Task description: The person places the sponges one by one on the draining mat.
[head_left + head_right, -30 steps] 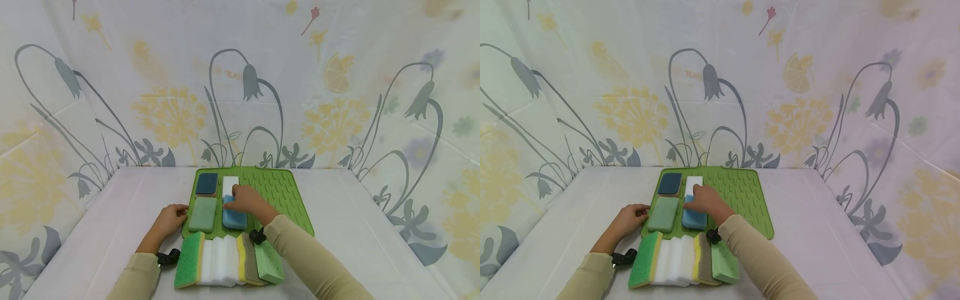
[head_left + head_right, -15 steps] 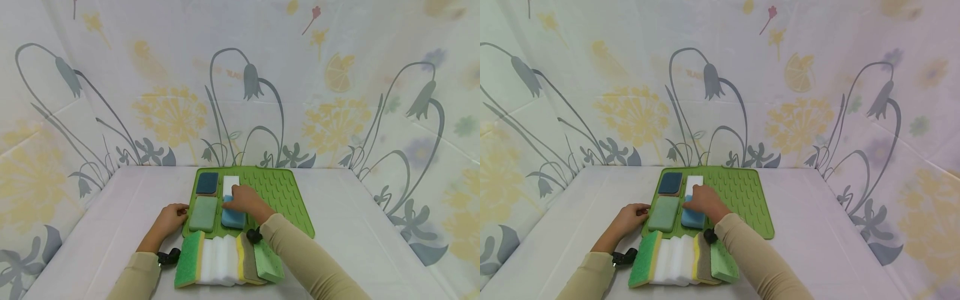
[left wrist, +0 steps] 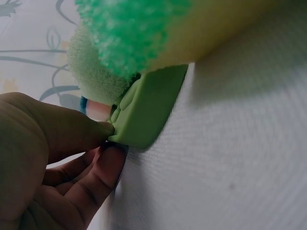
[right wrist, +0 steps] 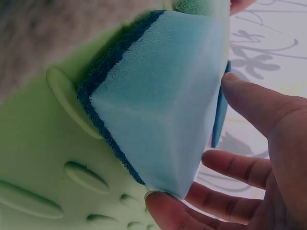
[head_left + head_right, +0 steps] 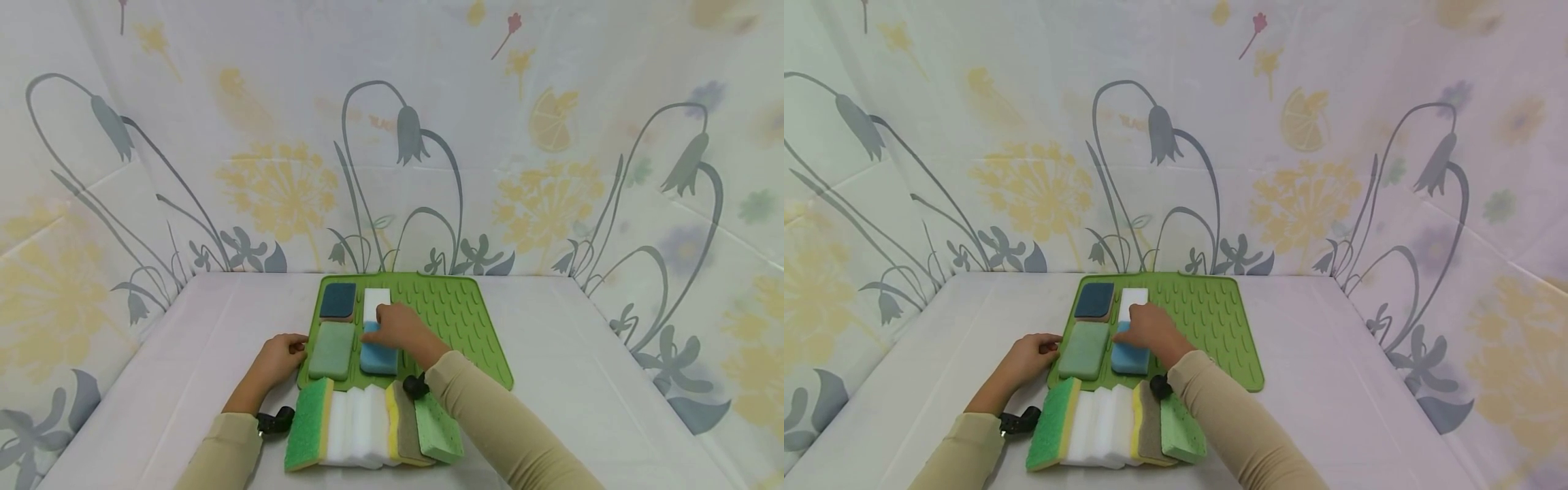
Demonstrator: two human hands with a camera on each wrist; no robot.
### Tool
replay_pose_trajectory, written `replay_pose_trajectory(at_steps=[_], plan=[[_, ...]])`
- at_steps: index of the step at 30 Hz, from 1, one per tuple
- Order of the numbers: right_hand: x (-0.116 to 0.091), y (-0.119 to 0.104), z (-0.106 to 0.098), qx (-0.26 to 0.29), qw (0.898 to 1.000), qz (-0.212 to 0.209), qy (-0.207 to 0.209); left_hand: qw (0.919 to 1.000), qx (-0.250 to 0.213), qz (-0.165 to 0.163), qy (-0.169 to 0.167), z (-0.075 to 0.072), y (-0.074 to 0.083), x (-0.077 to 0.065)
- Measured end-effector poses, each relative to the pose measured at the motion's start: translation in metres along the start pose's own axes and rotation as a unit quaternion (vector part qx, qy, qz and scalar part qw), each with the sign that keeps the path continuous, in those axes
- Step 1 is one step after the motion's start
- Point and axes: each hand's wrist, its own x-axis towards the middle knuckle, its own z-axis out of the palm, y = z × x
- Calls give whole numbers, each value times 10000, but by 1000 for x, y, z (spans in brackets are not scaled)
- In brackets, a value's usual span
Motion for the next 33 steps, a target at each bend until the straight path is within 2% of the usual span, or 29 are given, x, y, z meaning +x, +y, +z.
replay_pose_trajectory(at_steps=[19,33], plan=[[-25,-2,-27,185,9992,-145,-321,10000,10,-16,-8,1,0,-1],[-50,13,-35,500,9976,-433,-214,9999,123,93,-28,-1,1,0]])
